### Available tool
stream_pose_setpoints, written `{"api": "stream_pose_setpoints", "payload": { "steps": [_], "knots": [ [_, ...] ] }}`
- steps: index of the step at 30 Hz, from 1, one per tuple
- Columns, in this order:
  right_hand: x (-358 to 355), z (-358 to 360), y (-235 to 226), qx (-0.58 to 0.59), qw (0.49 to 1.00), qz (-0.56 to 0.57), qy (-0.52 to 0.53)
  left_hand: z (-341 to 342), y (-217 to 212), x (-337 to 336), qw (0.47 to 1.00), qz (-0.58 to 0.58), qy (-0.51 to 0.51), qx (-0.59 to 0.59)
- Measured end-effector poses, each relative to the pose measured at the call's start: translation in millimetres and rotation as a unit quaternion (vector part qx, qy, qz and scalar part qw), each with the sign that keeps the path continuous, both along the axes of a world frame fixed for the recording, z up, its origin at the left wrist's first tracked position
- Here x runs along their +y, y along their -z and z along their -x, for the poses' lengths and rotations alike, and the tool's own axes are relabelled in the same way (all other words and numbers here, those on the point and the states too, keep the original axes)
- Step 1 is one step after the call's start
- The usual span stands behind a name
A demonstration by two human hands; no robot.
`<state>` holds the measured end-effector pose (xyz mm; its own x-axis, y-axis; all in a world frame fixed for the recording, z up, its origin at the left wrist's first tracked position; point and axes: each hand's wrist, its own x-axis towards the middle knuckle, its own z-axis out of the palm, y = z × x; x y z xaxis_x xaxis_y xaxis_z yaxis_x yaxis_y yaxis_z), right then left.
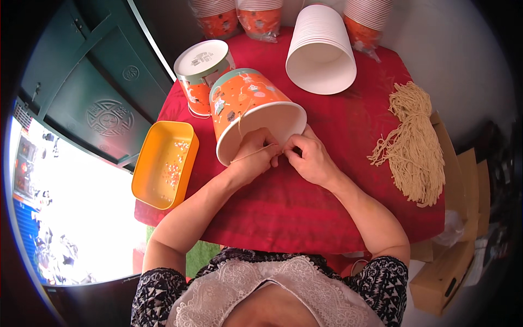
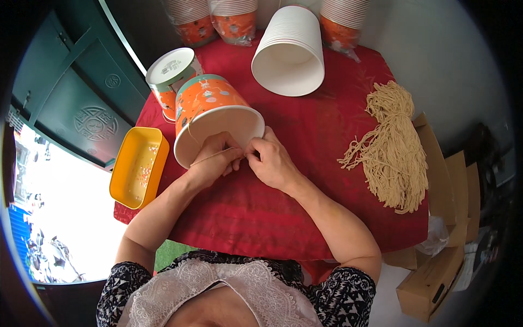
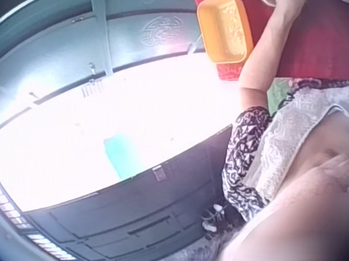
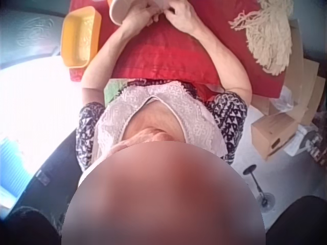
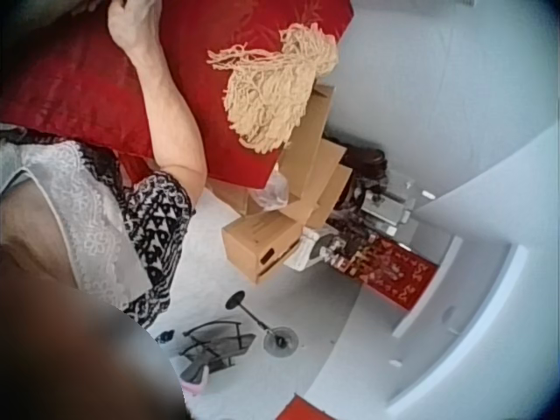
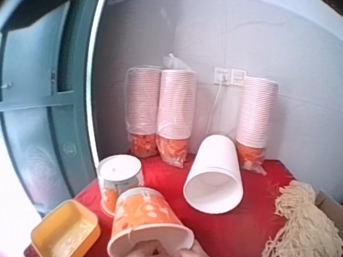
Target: Tying string handles to paper buckets in a packaging environment.
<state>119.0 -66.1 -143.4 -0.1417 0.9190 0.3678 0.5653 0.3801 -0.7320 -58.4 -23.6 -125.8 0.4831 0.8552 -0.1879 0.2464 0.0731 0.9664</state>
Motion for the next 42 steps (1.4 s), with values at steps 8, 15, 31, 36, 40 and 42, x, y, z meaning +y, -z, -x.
{"api": "stream_pose_setpoints", "payload": {
  "steps": [8, 15, 31, 36, 40, 42],
  "knots": [
    [0, 4, -1, 0.024, 0.999, -0.024, -0.002, 3, 12, 5, 0.999, -0.032, 0.002, -0.029],
    [7, 5, 10, 0.013, 0.997, -0.073, 0.037, -2, 12, -2, 0.997, -0.080, 0.007, -0.022],
    [9, 4, 14, -0.015, 0.996, -0.076, 0.050, -6, 31, -3, 0.805, -0.559, 0.000, 0.197],
    [8, 5, 8, -0.017, 0.996, -0.074, 0.056, -8, 34, 2, 0.813, -0.561, -0.042, 0.150],
    [7, 3, 6, 0.010, 0.996, -0.077, 0.039, -3, 30, 8, 0.826, -0.558, -0.021, 0.073],
    [8, 2, 7, 0.019, 0.996, -0.076, 0.033, -2, 32, 8, 0.839, -0.542, -0.011, 0.058]
  ]
}}
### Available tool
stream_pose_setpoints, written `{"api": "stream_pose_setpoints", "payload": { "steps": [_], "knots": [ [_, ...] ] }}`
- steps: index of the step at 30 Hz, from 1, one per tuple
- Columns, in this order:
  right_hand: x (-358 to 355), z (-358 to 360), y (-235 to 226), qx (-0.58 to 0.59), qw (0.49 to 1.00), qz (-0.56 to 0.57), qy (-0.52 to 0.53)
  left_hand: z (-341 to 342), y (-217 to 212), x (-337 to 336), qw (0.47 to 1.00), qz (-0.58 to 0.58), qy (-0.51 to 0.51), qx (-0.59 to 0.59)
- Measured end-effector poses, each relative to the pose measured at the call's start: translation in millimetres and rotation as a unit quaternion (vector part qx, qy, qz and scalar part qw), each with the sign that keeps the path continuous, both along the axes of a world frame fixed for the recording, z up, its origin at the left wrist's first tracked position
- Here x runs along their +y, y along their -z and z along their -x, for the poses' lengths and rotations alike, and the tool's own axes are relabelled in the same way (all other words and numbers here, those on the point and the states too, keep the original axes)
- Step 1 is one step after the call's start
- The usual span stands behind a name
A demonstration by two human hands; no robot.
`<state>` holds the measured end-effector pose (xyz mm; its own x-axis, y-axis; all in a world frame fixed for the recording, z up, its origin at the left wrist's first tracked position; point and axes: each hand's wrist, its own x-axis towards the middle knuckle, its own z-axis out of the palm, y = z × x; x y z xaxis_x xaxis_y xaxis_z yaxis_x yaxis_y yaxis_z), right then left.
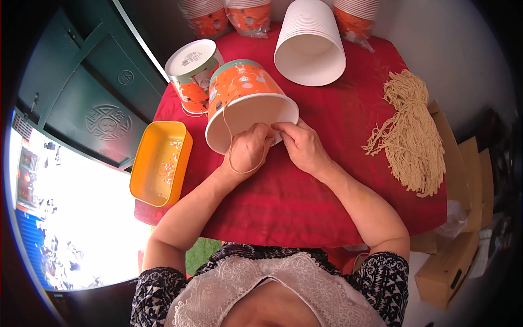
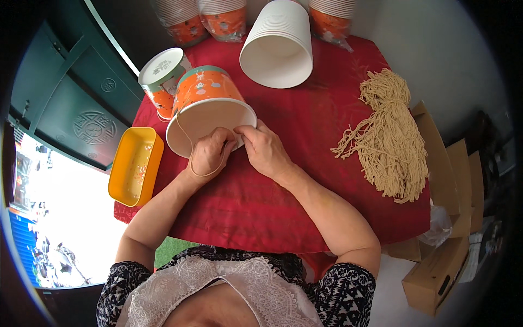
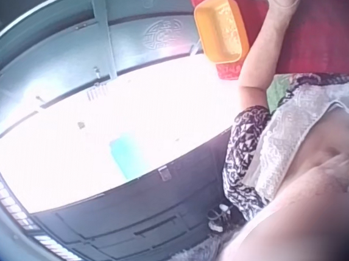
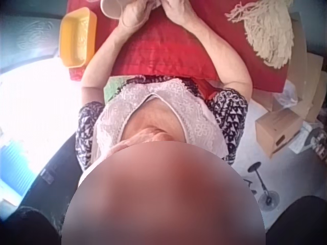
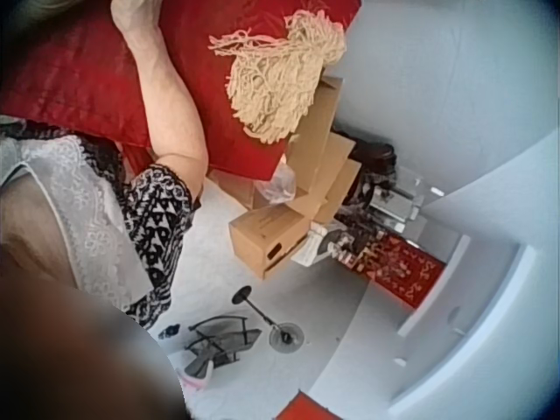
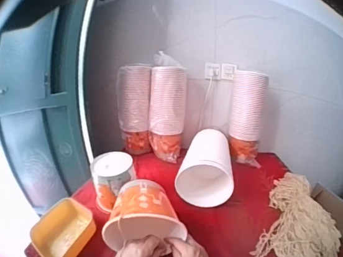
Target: Tying string handles to paper buckets in a packaging environment.
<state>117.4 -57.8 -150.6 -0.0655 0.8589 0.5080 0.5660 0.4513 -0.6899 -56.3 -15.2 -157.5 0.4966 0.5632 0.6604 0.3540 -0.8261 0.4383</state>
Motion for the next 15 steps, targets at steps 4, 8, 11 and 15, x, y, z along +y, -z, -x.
{"api": "stream_pose_setpoints", "payload": {
  "steps": [4, 8, 11, 15],
  "knots": [
    [1.5, -4.0, 1.4, -0.002, 1.000, 0.010, -0.011, 0.2, -4.0, -1.5, 1.000, 0.005, 0.004, 0.010],
    [0.1, -3.7, -2.1, -0.024, 0.999, 0.028, -0.016, 2.5, -3.8, -1.6, 1.000, 0.021, 0.009, 0.017],
    [-1.5, -5.0, -5.9, -0.032, 0.998, 0.047, -0.041, 3.9, -2.3, -2.3, 0.999, 0.029, 0.010, 0.022],
    [-3.2, -5.5, -6.8, -0.047, 0.997, 0.045, -0.043, 4.7, -5.8, -4.4, 1.000, 0.015, 0.004, 0.028]
  ]
}}
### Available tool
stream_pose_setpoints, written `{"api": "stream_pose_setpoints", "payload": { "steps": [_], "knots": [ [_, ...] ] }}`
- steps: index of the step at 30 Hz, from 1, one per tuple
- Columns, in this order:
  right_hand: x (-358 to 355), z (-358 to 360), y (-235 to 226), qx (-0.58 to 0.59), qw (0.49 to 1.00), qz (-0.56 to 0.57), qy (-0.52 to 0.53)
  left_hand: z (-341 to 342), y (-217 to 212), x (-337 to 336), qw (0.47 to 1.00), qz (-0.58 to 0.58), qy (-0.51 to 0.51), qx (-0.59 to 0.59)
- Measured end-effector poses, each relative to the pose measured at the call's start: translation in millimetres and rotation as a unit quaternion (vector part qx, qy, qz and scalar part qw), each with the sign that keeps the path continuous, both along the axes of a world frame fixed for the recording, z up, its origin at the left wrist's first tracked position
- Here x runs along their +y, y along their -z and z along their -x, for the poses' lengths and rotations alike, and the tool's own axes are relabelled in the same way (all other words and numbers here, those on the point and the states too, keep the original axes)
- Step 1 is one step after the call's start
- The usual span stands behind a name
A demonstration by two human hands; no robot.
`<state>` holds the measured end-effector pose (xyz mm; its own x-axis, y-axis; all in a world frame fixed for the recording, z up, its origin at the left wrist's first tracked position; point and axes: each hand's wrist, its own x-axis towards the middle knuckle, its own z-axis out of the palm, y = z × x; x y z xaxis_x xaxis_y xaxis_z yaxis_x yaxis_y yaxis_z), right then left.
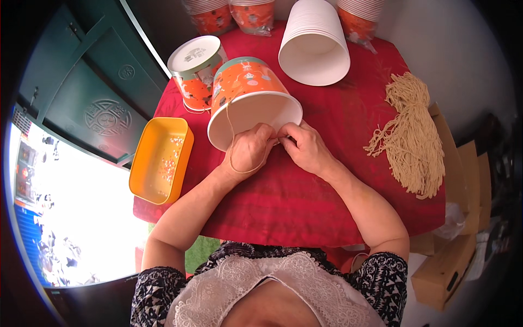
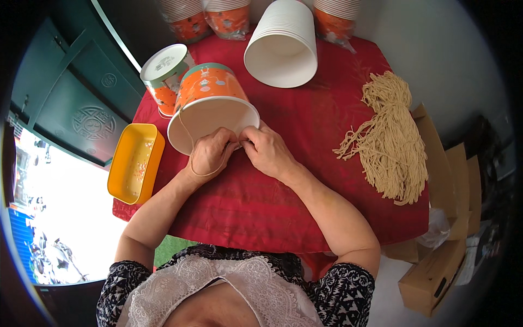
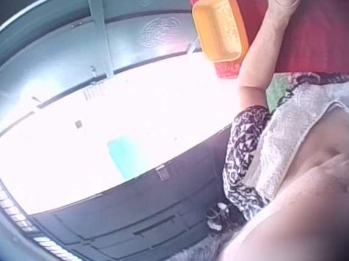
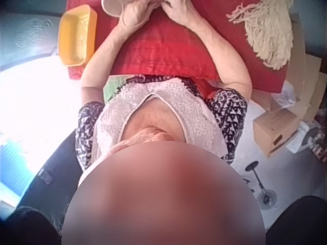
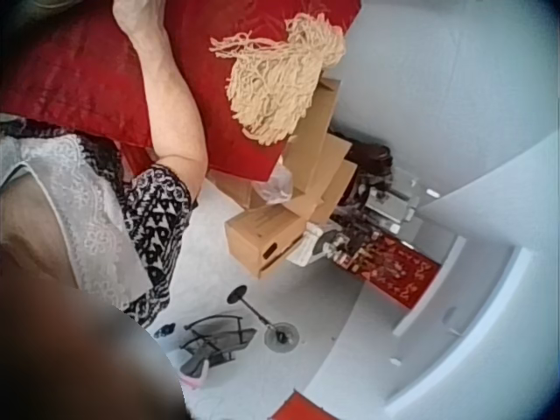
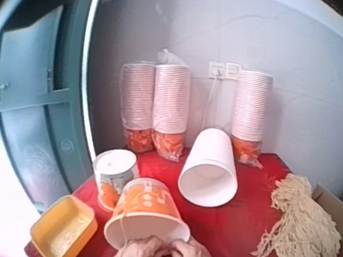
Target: Tying string handles to paper buckets in a packaging environment.
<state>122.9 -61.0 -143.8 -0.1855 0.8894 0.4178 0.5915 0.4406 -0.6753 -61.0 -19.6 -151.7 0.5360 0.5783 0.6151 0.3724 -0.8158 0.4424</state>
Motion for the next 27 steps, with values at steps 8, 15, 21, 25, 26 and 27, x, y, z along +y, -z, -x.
{"api": "stream_pose_setpoints", "payload": {
  "steps": [8, 15, 21, 25, 26, 27],
  "knots": [
    [-1, 1, -4, -0.024, 0.999, 0.022, -0.028, 6, -7, 0, 0.993, 0.116, -0.010, -0.018],
    [-1, -8, 3, -0.079, 0.993, -0.046, -0.077, -7, -1, 3, 0.994, 0.060, -0.087, 0.000],
    [0, 1, -3, -0.095, 0.990, -0.073, -0.070, 3, -3, 3, 0.991, 0.063, -0.113, -0.021],
    [-3, 1, -6, -0.103, 0.992, -0.044, -0.064, 9, -5, 5, 0.976, 0.210, -0.017, -0.057],
    [-3, 1, -6, -0.105, 0.992, -0.043, -0.064, 11, -6, 6, 0.951, 0.293, 0.043, -0.088],
    [-2, 0, -5, -0.113, 0.990, -0.043, -0.074, 11, -7, 6, 0.950, 0.292, 0.037, -0.100]
  ]
}}
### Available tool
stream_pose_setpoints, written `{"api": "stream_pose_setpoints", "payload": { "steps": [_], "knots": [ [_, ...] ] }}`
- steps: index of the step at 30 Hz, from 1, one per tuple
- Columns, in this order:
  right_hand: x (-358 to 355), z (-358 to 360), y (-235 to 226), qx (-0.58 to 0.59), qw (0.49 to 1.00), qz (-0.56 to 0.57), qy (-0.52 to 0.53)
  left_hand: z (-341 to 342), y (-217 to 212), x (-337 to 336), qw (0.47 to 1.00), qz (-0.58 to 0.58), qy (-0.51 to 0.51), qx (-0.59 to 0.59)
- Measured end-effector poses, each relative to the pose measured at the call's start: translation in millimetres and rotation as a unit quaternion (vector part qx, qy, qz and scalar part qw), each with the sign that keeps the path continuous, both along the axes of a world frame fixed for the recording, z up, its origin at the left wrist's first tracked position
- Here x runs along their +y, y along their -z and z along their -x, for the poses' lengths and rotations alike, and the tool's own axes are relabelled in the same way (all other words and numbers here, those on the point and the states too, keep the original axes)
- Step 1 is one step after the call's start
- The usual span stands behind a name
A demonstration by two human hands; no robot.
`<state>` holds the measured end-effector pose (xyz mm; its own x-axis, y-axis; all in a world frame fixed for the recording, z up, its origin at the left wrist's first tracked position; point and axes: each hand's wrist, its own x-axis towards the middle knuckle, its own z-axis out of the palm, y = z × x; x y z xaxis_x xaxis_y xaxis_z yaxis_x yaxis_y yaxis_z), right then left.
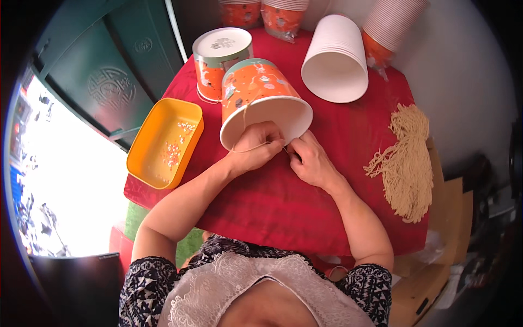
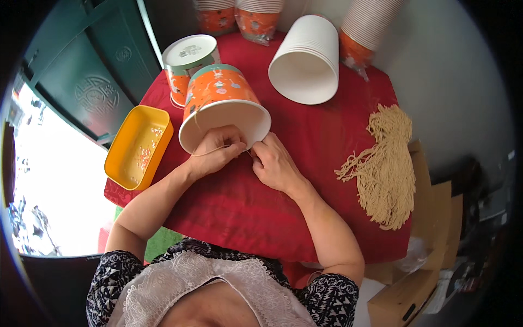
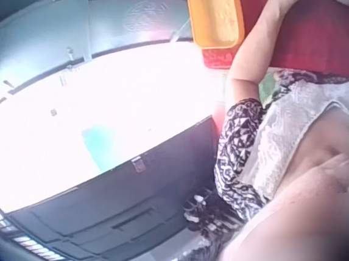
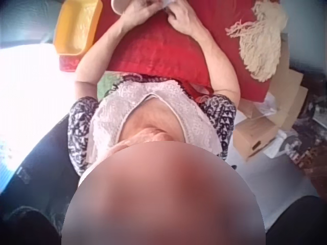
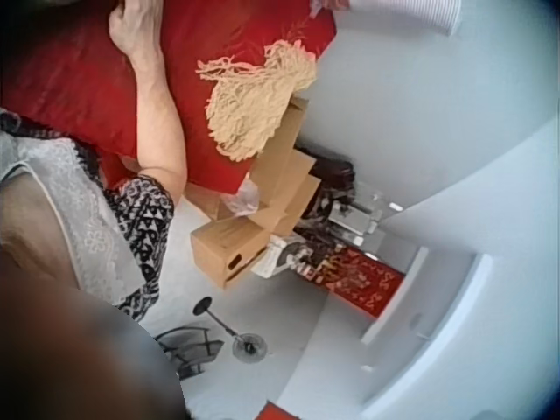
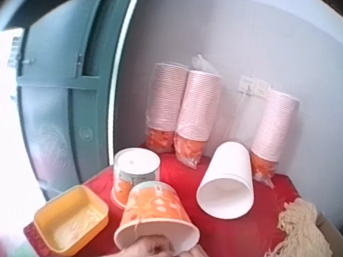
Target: Tying string handles to paper buckets in a packaging environment.
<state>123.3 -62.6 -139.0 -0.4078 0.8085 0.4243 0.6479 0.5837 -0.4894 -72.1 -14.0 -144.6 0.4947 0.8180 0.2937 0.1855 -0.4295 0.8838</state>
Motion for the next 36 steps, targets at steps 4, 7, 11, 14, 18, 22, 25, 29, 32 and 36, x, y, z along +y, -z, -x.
{"api": "stream_pose_setpoints", "payload": {
  "steps": [4, 7, 11, 14, 18, 22, 25, 29, 32, 36],
  "knots": [
    [3, 3, -1, -0.005, 1.000, 0.010, -0.009, -1, -8, 0, 0.978, 0.197, 0.050, -0.048],
    [2, 8, -4, 0.000, 1.000, 0.015, -0.004, 0, -11, 0, 0.970, 0.225, 0.057, -0.074],
    [4, 7, 1, 0.005, 1.000, 0.015, 0.001, -3, 2, 4, 0.992, 0.110, 0.036, -0.054],
    [5, 9, 0, 0.011, 1.000, 0.015, -0.007, -2, 0, 4, 0.999, 0.036, 0.016, 0.020],
    [7, 10, -1, 0.003, 0.999, 0.028, -0.018, -3, 1, 6, 0.999, 0.006, 0.018, 0.026],
    [7, 11, -1, 0.002, 0.999, 0.032, -0.019, -4, -1, 5, 0.998, -0.028, 0.021, 0.046],
    [5, 11, -3, 0.005, 0.999, 0.042, -0.014, -1, -2, 3, 0.998, -0.038, 0.025, 0.048],
    [4, 13, -3, 0.046, 0.997, 0.058, -0.007, 3, -6, 1, 0.992, -0.058, 0.047, 0.099],
    [8, 9, 2, 0.086, 0.992, 0.092, -0.001, 5, -4, -1, 0.984, -0.149, 0.044, 0.083],
    [6, 12, -1, 0.090, 0.988, 0.125, 0.031, -1, 7, -3, 0.971, -0.211, 0.024, 0.110]
  ]
}}
